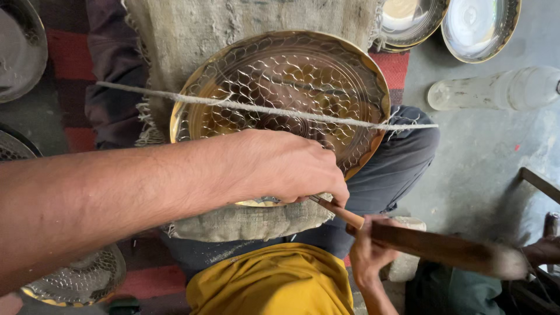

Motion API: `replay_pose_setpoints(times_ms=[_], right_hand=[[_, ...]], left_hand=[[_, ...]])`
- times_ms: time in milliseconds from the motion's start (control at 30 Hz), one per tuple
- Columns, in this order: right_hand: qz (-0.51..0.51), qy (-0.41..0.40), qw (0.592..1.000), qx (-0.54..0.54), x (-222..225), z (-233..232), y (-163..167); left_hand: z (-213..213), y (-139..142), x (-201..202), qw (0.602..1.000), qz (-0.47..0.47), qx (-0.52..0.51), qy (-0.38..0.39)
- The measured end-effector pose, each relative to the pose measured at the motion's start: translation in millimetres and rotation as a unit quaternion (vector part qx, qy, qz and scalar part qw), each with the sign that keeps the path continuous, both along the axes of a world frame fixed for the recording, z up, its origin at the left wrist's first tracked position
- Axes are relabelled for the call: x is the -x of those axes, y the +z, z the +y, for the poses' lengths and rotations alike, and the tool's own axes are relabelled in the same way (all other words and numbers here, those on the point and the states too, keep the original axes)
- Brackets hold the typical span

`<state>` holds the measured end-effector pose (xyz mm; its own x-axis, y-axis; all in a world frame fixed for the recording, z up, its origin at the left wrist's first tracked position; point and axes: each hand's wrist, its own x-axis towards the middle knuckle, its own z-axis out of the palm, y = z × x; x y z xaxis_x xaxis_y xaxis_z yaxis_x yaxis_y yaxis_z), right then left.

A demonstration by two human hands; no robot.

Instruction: The person uses a hammer and a small metal punch to create a patterned texture on a brass plate. They repeatedly strike the punch with the hammer while holding the plate steady on a cushioned surface.

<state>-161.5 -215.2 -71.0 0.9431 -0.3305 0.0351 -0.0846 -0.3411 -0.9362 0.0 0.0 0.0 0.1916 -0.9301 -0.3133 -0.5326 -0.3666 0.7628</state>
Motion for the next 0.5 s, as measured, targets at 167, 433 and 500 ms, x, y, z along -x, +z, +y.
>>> replay_pose_setpoints(times_ms=[167,433,500], right_hand=[[0.017,0.004,0.995,0.096,14,0,-5],[0.104,0.004,0.992,0.072,24,-19,-12],[0.076,0.050,0.962,0.257,20,-28,-15]], left_hand=[[2,-8,4,0.998,-0.036,0.052,0.015],[13,-8,16,0.993,-0.044,0.078,0.075],[17,-8,16,0.994,-0.009,0.058,0.093]])
